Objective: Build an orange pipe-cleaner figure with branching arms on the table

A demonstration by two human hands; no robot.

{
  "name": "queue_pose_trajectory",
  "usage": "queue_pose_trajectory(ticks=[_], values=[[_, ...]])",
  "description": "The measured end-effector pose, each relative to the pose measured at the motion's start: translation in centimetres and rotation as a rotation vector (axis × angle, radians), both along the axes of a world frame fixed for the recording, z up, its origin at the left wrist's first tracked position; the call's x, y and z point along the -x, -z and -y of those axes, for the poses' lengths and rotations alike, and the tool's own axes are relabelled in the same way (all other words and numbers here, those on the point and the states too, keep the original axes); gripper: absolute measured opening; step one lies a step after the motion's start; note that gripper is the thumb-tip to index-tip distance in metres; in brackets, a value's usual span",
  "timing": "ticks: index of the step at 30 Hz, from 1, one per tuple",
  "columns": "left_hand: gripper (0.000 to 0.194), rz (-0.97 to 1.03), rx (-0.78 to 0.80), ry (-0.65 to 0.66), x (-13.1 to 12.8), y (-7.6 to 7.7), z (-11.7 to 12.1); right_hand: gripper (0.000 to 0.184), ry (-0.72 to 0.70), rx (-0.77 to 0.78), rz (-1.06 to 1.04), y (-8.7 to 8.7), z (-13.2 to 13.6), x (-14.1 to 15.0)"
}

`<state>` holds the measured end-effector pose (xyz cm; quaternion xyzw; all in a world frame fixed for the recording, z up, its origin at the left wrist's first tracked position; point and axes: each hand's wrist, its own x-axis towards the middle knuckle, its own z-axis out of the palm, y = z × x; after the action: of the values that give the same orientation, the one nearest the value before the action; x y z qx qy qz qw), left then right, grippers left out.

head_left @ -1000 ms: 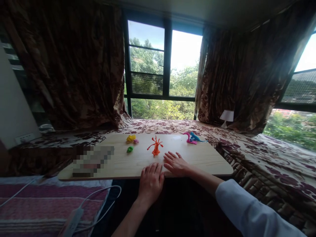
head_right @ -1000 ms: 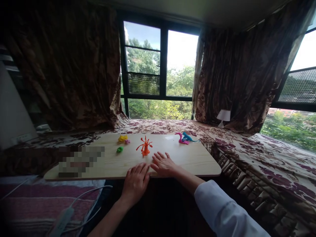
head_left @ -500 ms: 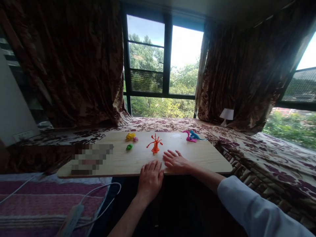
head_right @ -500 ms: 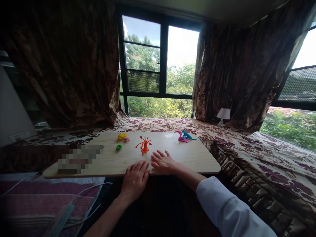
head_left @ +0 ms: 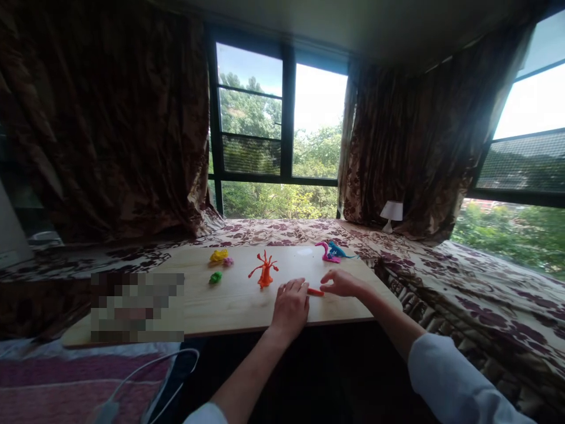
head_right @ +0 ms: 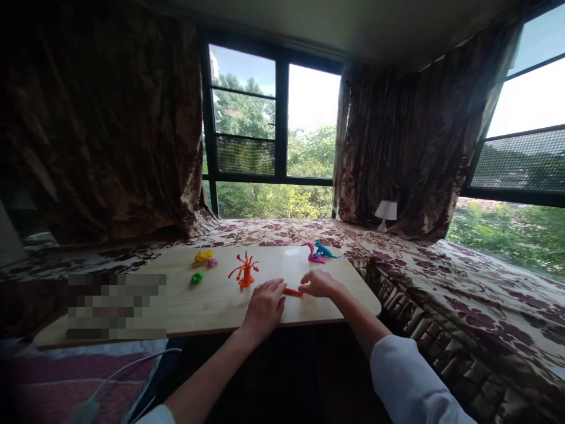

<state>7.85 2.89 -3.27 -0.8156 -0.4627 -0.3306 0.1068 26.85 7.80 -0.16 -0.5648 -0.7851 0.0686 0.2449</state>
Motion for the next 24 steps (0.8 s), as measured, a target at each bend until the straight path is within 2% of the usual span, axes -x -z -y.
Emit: queue_pose_trajectory(ticks=[4, 8, 11, 15, 17, 20, 24], values=[[0.026, -0.073, 0.096, 0.068, -2.7, -0.4, -2.5, 0.016, -0.005, 0.004, 0.015, 1.7, 1.7, 0.1], [0.025, -0.051, 0.114, 0.07, -1.8, -0.8, -2.8, 0.015, -0.011, -0.041, -0.042, 2.4, 1.9, 1.5], [0.024, 0.15, 0.174, 0.108, 0.1, -1.4, -1.7, 0.015, -0.092, -0.076, -0.218, 2.2, 2.6, 2.6], [0.028, 0.486, 0.472, 0.26, 2.2, -2.4, -0.3, 0.014, -0.217, -0.148, -0.412, 1.3, 4.5, 4.5], [0.034, 0.594, 0.633, 0.334, 3.0, -2.6, 0.1, 0.016, -0.268, -0.159, -0.42, 0.6, 5.3, 5.5], [0.039, 0.73, 0.822, 0.327, 3.9, -2.7, 0.3, 0.021, -0.317, -0.159, -0.368, -0.4, 6.2, 6.5], [0.04, 0.854, 0.948, 0.321, 4.6, -2.4, 0.3, 0.02, -0.338, -0.139, -0.332, -0.7, 6.5, 7.0]])
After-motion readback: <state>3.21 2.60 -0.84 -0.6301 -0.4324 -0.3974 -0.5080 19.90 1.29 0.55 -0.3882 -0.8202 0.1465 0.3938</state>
